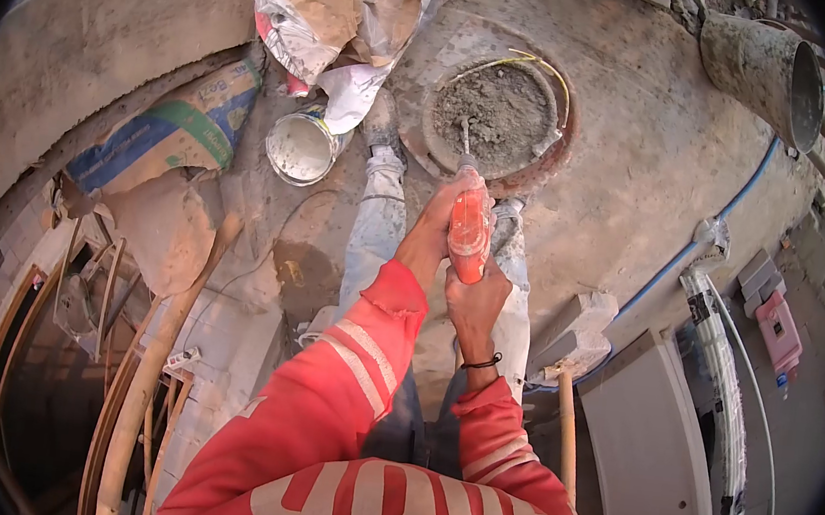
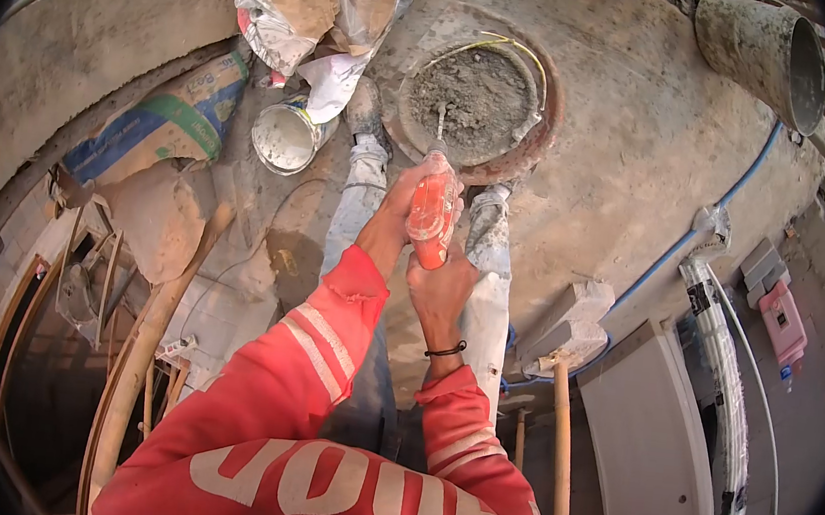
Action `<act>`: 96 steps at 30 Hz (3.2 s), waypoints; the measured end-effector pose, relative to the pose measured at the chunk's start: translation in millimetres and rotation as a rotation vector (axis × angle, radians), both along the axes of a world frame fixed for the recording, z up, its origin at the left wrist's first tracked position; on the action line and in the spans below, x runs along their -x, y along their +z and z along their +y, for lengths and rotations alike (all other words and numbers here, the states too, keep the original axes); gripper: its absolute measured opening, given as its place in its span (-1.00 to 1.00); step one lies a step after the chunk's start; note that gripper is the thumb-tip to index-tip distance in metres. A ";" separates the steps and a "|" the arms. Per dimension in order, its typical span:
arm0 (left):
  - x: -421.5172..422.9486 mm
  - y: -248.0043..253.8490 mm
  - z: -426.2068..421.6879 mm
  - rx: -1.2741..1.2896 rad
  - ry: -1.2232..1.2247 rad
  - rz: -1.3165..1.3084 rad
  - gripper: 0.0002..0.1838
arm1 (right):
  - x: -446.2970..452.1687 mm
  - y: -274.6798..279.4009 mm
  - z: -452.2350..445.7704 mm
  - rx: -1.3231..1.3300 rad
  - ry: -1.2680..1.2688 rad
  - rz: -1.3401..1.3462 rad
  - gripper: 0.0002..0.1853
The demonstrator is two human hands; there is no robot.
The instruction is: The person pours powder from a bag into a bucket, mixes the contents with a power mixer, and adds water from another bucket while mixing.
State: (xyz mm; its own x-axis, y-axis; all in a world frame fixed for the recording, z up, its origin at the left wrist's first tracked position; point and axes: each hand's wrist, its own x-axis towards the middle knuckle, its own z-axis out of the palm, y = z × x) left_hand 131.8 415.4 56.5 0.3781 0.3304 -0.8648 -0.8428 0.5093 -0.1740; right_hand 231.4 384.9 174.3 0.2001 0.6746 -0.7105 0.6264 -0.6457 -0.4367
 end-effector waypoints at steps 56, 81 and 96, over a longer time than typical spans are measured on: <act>-6.9 5.9 76.9 0.098 0.121 -0.122 -0.70 | -10.7 8.7 87.5 -0.012 0.143 -0.047 -0.72; -73.5 -13.4 90.3 0.130 -0.149 0.042 -0.77 | -57.8 -2.3 71.1 0.076 -0.099 -0.100 -0.72; -83.5 -24.4 28.9 0.181 -0.264 0.104 -0.76 | -48.5 6.8 25.5 0.024 -0.190 -0.036 -0.77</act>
